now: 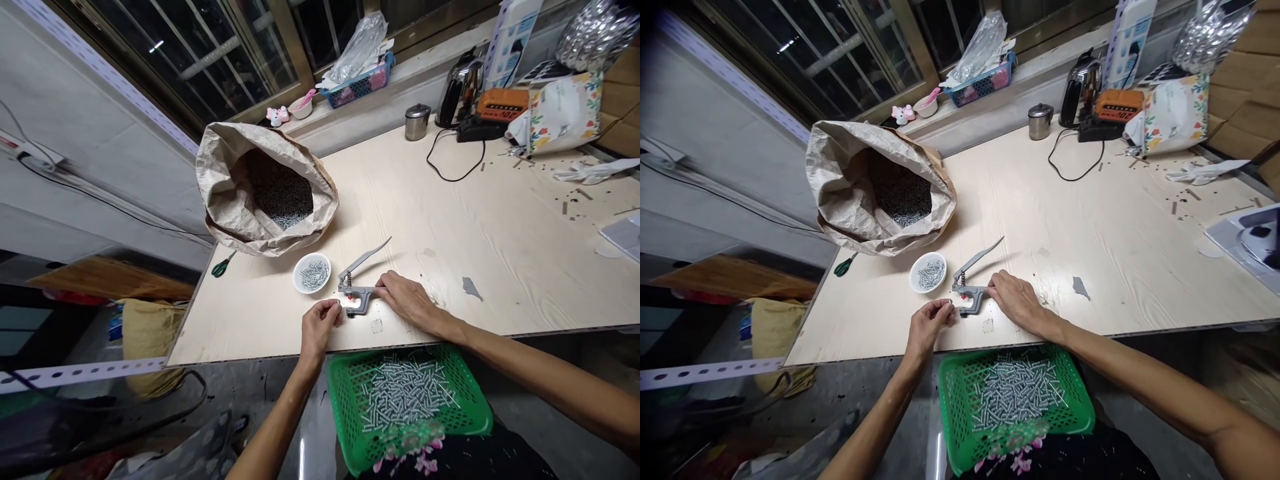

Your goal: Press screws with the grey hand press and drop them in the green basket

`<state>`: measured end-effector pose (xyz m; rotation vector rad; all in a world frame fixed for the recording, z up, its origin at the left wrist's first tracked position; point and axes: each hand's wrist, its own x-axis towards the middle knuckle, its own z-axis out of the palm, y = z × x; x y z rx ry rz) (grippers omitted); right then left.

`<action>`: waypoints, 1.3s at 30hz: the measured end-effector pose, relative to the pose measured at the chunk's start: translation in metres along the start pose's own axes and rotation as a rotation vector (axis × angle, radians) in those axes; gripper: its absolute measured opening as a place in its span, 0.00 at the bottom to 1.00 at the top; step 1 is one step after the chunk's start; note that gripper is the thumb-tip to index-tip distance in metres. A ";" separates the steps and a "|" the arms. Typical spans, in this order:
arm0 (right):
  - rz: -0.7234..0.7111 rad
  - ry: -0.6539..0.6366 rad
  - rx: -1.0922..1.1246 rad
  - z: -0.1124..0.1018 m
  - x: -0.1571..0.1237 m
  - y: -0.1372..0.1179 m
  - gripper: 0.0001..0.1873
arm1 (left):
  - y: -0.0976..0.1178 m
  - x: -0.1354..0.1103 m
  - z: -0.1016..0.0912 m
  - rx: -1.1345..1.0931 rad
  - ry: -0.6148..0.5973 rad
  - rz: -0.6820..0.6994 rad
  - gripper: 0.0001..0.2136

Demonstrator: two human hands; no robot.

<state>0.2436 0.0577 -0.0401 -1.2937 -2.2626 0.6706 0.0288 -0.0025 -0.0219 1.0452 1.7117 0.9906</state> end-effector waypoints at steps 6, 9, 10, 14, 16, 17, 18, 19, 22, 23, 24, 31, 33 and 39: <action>-0.075 0.091 -0.161 0.002 -0.007 -0.005 0.11 | -0.003 -0.004 0.015 -0.093 0.097 -0.006 0.18; -0.100 0.111 -0.175 0.003 -0.007 -0.006 0.10 | -0.003 -0.004 0.018 -0.045 0.080 -0.009 0.17; -0.104 0.117 -0.179 0.003 -0.007 -0.005 0.11 | -0.003 -0.004 0.019 -0.028 0.074 -0.010 0.17; -0.111 0.135 -0.184 0.005 -0.007 -0.004 0.11 | -0.002 -0.002 0.019 0.041 0.079 -0.009 0.16; -0.113 0.137 -0.185 0.005 -0.007 -0.003 0.11 | -0.002 -0.001 0.019 0.062 0.074 -0.010 0.16; -0.114 0.137 -0.186 0.006 -0.007 -0.003 0.11 | -0.003 -0.001 0.019 0.067 0.070 -0.012 0.16; -0.114 0.137 -0.187 0.006 -0.007 -0.002 0.10 | -0.003 0.000 0.019 0.070 0.065 -0.015 0.16; -0.114 0.137 -0.189 0.006 -0.008 -0.002 0.10 | -0.003 0.000 0.019 0.073 0.060 -0.016 0.16; -0.113 0.134 -0.196 0.007 -0.008 -0.002 0.10 | -0.001 0.003 0.018 0.090 0.040 -0.026 0.15; -0.113 0.128 -0.196 0.007 -0.008 -0.002 0.10 | 0.000 0.004 0.017 0.094 0.027 -0.043 0.15; -0.112 0.121 -0.194 0.007 -0.008 -0.002 0.10 | 0.001 0.005 0.017 0.093 0.006 -0.069 0.15; -0.102 0.071 -0.213 0.011 -0.006 0.001 0.11 | 0.011 0.010 0.014 0.046 -0.124 -0.309 0.12; -0.118 0.046 -0.255 0.011 -0.006 0.001 0.11 | 0.016 0.012 0.014 0.068 -0.140 -0.389 0.11; -0.221 -0.048 -0.306 -0.004 -0.004 0.005 0.11 | 0.028 0.015 0.013 0.132 -0.210 -0.532 0.12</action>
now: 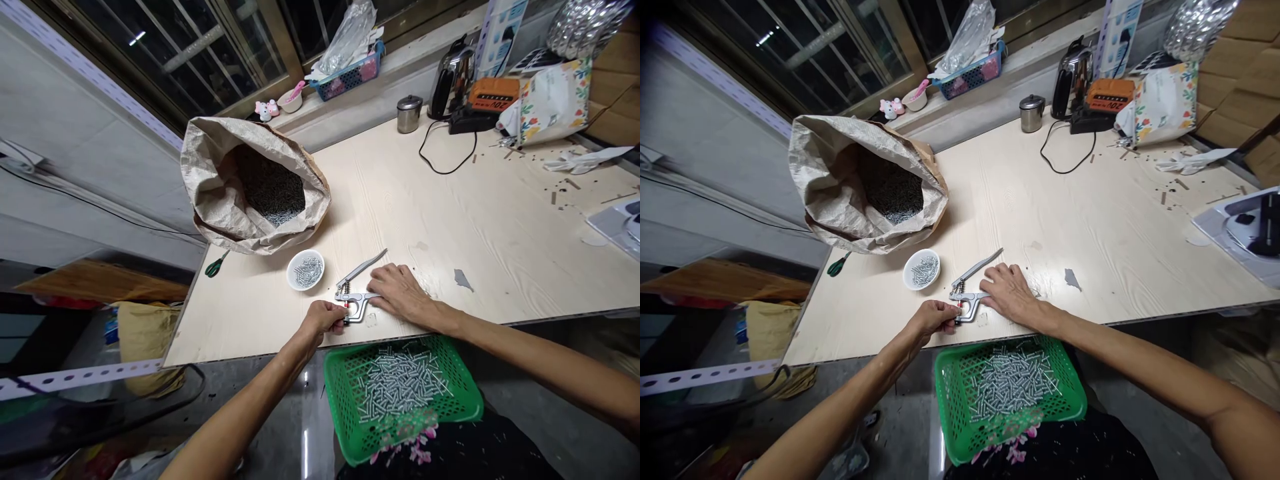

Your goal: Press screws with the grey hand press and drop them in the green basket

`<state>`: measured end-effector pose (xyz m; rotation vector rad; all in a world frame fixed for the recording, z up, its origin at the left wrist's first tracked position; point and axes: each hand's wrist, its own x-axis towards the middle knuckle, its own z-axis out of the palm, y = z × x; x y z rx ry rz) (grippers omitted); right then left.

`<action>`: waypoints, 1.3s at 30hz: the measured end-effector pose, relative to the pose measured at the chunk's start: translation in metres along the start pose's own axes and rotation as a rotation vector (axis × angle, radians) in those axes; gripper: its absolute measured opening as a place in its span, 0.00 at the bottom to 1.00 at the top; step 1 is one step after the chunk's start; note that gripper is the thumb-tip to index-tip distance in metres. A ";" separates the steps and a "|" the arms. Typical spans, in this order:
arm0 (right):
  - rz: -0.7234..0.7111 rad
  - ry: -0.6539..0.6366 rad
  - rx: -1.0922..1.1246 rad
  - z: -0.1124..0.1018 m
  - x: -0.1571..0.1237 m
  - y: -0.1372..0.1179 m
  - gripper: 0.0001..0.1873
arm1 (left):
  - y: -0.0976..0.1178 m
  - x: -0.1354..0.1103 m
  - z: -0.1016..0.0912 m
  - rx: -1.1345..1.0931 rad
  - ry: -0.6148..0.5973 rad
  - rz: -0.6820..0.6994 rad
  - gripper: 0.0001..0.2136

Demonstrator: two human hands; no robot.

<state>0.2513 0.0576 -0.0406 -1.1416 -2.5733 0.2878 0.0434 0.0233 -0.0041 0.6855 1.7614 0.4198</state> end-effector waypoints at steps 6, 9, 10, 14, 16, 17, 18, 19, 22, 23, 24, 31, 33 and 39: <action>-0.070 -0.102 -0.001 -0.006 0.019 0.028 0.48 | -0.001 -0.001 0.000 -0.020 0.004 0.029 0.12; -0.091 -0.148 0.009 -0.012 0.028 0.030 0.48 | -0.004 -0.001 0.001 -0.030 0.006 0.051 0.12; -0.094 -0.155 0.009 -0.014 0.029 0.030 0.48 | -0.004 -0.001 0.001 -0.032 0.007 0.054 0.13; -0.100 -0.179 0.017 -0.024 0.031 0.025 0.45 | -0.003 0.001 -0.001 -0.039 0.007 0.051 0.14; -0.094 -0.188 0.032 -0.027 0.030 0.023 0.43 | -0.005 0.000 -0.002 -0.006 0.005 0.049 0.14; -0.090 -0.191 0.038 -0.028 0.030 0.022 0.42 | -0.006 -0.002 -0.002 0.050 0.016 0.056 0.14; -0.086 -0.188 0.045 -0.028 0.029 0.021 0.41 | -0.008 -0.004 -0.001 0.133 0.049 0.088 0.14; -0.088 -0.179 0.050 -0.028 0.028 0.020 0.40 | -0.009 -0.006 0.000 0.240 0.113 0.161 0.14; -0.111 -0.137 0.072 -0.023 0.025 0.017 0.37 | -0.010 -0.010 0.010 0.607 0.358 0.594 0.10; -0.117 -0.125 0.084 -0.020 0.024 0.016 0.36 | -0.008 -0.009 0.015 0.706 0.390 0.754 0.11; -0.120 -0.113 0.096 -0.017 0.023 0.015 0.36 | -0.004 -0.007 0.020 0.789 0.373 0.888 0.15; -0.076 -0.154 0.111 -0.019 0.013 0.025 0.37 | 0.031 0.019 0.028 1.124 -0.045 1.090 0.29; -0.041 -0.174 0.112 -0.023 0.011 0.030 0.31 | 0.035 0.021 0.028 1.168 -0.042 1.086 0.32; -0.030 -0.177 0.080 -0.024 0.006 0.033 0.23 | 0.037 0.015 0.042 1.194 -0.045 1.142 0.21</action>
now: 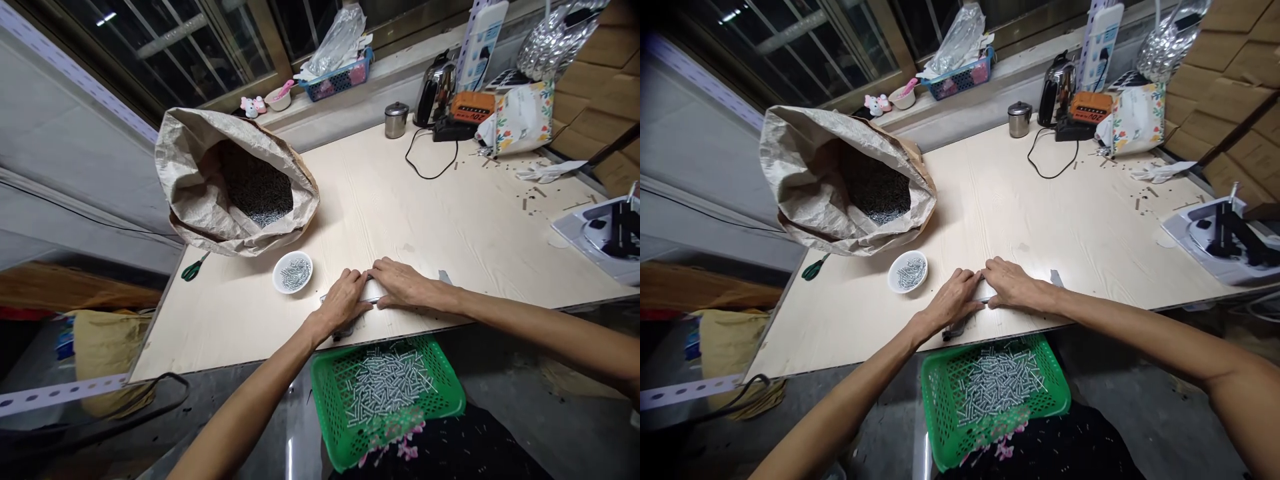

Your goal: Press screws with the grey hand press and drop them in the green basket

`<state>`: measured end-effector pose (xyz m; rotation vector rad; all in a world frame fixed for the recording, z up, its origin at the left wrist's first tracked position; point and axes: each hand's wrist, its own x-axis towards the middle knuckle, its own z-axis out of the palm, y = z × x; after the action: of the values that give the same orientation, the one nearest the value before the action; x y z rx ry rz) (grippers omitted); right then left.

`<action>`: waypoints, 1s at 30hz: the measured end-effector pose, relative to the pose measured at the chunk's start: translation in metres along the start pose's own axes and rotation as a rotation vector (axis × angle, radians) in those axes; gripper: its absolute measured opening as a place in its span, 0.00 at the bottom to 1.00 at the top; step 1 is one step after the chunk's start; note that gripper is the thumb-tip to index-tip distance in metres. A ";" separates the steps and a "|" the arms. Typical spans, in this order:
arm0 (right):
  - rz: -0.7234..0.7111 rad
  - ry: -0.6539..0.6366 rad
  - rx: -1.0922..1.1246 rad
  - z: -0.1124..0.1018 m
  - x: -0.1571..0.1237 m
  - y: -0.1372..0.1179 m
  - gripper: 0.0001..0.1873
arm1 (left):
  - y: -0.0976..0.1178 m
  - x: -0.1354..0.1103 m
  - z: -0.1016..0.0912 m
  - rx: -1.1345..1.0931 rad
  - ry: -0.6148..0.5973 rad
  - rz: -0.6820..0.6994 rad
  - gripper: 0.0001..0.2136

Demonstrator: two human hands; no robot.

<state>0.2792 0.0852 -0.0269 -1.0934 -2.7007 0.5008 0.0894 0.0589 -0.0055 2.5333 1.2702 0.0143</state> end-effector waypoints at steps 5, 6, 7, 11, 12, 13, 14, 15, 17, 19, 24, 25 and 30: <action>-0.018 0.024 -0.071 0.003 -0.002 -0.002 0.11 | 0.011 0.001 0.002 0.024 -0.005 -0.046 0.07; -0.022 0.028 -0.067 0.004 -0.002 -0.002 0.09 | 0.011 0.001 0.003 0.013 0.005 -0.053 0.06; -0.028 0.032 -0.062 0.005 -0.002 -0.001 0.08 | 0.012 0.000 0.004 -0.003 0.018 -0.060 0.06; -0.057 0.036 -0.056 0.012 0.002 -0.002 0.06 | 0.011 0.000 0.010 -0.072 0.074 -0.094 0.12; -0.071 0.032 -0.056 0.013 0.003 -0.002 0.07 | 0.011 0.000 0.011 -0.084 0.084 -0.099 0.13; -0.083 0.027 -0.057 0.014 0.004 -0.003 0.07 | 0.011 0.000 0.013 -0.094 0.090 -0.101 0.15; -0.093 0.020 -0.056 0.014 0.004 -0.003 0.08 | 0.011 0.001 0.014 -0.102 0.091 -0.102 0.15; -0.092 0.011 -0.056 0.013 0.004 -0.004 0.08 | 0.011 0.001 0.015 -0.110 0.089 -0.106 0.16; -0.068 -0.004 -0.038 0.010 0.003 -0.004 0.05 | 0.011 0.000 0.015 -0.126 0.100 -0.127 0.14; -0.044 -0.009 0.000 0.006 -0.001 -0.003 0.17 | 0.009 -0.006 0.011 -0.148 0.157 -0.156 0.14; -0.032 0.069 0.054 -0.004 -0.012 -0.004 0.39 | -0.004 -0.048 -0.011 -0.216 0.393 -0.411 0.13; -0.042 0.077 0.062 -0.004 -0.013 -0.005 0.35 | -0.007 -0.059 -0.014 -0.220 0.403 -0.510 0.13; -0.099 0.048 0.073 0.000 -0.011 -0.021 0.19 | -0.005 -0.091 -0.008 -0.241 0.216 -0.840 0.18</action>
<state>0.2731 0.0632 -0.0197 -0.9361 -2.6564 0.5451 0.0296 -0.0074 0.0125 1.6726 2.1644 0.2416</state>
